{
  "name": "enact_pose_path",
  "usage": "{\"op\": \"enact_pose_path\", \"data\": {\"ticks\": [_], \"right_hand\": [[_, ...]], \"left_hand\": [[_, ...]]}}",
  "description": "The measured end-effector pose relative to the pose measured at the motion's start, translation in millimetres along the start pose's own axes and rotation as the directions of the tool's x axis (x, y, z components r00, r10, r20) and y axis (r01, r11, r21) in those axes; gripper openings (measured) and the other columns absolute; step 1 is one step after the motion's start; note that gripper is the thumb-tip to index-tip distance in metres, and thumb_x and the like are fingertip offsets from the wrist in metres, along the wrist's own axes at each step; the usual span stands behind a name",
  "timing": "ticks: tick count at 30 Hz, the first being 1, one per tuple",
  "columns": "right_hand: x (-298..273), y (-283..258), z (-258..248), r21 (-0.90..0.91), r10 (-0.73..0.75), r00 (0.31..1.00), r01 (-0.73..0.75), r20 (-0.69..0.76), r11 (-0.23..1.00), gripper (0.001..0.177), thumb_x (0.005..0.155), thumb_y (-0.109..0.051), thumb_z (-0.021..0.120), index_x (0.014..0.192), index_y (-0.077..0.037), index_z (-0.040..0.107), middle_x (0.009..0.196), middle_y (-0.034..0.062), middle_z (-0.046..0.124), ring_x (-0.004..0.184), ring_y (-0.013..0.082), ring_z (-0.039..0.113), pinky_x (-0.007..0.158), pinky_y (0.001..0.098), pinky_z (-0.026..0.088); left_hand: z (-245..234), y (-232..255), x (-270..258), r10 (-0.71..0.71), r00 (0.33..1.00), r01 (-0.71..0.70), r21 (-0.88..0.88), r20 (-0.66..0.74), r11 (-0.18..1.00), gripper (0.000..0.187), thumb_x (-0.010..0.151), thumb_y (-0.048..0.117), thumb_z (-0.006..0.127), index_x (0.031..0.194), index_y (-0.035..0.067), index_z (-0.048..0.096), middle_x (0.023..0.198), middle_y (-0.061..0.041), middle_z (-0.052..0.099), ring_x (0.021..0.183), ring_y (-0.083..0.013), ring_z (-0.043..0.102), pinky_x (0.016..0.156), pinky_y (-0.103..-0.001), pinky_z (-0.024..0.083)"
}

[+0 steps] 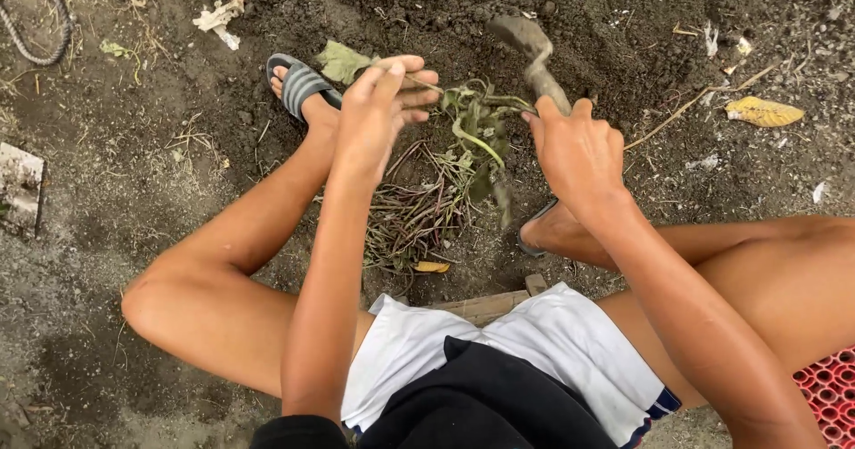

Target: Planting plant cuttings into the soil using a hand trowel.

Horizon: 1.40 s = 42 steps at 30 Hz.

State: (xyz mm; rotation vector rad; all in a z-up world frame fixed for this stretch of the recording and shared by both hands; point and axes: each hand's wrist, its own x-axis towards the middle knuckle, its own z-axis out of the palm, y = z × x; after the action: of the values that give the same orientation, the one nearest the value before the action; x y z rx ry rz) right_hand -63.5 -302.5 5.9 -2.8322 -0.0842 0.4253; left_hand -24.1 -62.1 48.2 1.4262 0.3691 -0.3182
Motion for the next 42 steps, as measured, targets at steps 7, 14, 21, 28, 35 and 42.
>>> {"op": "enact_pose_path", "data": {"ticks": [7, 14, 21, 28, 35, 42], "right_hand": [[-5.6, -9.7, 21.5, -0.129, -0.046, 0.996, 0.056, 0.082, 0.99, 0.044, 0.115, -0.044, 0.037, 0.115, -0.007, 0.061, 0.085, 0.0231, 0.065, 0.063, 0.0447, 0.067, 0.056, 0.0555, 0.054], [1.6, 1.1, 41.2, -0.232, -0.024, 0.99, 0.056, 0.141, 0.971, 0.038, 0.113, -0.038, 0.039, 0.117, -0.009, 0.064, 0.088, 0.0232, 0.066, 0.069, 0.0389, 0.072, 0.059, 0.0514, 0.057], [3.7, 17.8, 92.3, -0.307, -0.066, 0.996, 0.084, 0.067, 0.948, 0.029, 0.102, -0.024, 0.047, 0.119, -0.016, 0.07, 0.089, 0.0193, 0.065, 0.07, 0.0352, 0.074, 0.059, 0.0472, 0.055], [12.4, 22.2, 54.9, -0.322, -0.034, 0.994, 0.067, 0.105, 0.945, 0.029, 0.107, -0.021, 0.049, 0.127, -0.013, 0.068, 0.098, 0.0277, 0.066, 0.062, 0.0292, 0.073, 0.055, 0.0453, 0.058], [21.6, 43.4, -12.4, -0.188, 0.011, 0.962, 0.043, 0.273, 0.981, 0.033, 0.105, -0.042, 0.055, 0.115, -0.017, 0.074, 0.089, 0.0246, 0.072, 0.075, 0.0387, 0.077, 0.064, 0.0494, 0.061], [52.4, 124.4, -60.3, -0.273, 0.232, 0.706, -0.057, 0.67, 0.96, 0.034, 0.111, -0.045, 0.042, 0.107, -0.02, 0.066, 0.075, -0.0018, 0.064, 0.06, 0.0101, 0.058, 0.059, 0.0214, 0.058]], "left_hand": [[-11.3, -5.8, 37.2, -0.063, 0.976, 0.091, 0.128, -0.21, 0.988, 0.024, 0.103, 0.019, 0.051, 0.101, 0.005, 0.07, 0.081, -0.009, 0.075, 0.063, -0.0149, 0.067, 0.055, -0.026, 0.055], [12.0, 0.0, -6.3, -0.13, 0.986, 0.157, 0.802, -0.1, 0.577, 0.07, 0.103, 0.055, 0.034, 0.121, -0.006, 0.065, 0.095, -0.022, 0.076, 0.083, -0.0301, 0.074, 0.068, -0.037, 0.06], [66.5, -60.0, -25.7, 0.087, 0.87, -0.49, 0.834, 0.485, 0.254, 0.071, 0.093, 0.006, 0.067, 0.155, -0.004, 0.034, 0.142, -0.034, 0.053, 0.142, -0.0468, 0.042, 0.12, -0.061, 0.027], [52.8, -51.6, 9.0, -0.078, 0.782, -0.434, 0.63, 0.618, 0.644, 0.033, 0.102, 0.006, 0.05, 0.134, 0.002, 0.057, 0.113, -0.026, 0.072, 0.099, -0.0389, 0.072, 0.091, -0.05, 0.055], [25.4, -56.2, 97.9, -0.38, 0.771, -0.065, 0.657, 0.511, 0.751, 0.046, 0.102, 0.043, 0.048, 0.132, 0.007, 0.044, 0.108, -0.014, 0.054, 0.083, -0.02, 0.055, 0.077, -0.038, 0.052], [74.7, -46.9, 171.3, -0.532, 0.652, -0.095, 0.755, 0.54, 0.649, 0.044, 0.101, 0.036, 0.035, 0.126, 0.011, 0.059, 0.147, -0.011, 0.048, 0.141, -0.0288, 0.044, 0.115, -0.05, 0.035]]}}
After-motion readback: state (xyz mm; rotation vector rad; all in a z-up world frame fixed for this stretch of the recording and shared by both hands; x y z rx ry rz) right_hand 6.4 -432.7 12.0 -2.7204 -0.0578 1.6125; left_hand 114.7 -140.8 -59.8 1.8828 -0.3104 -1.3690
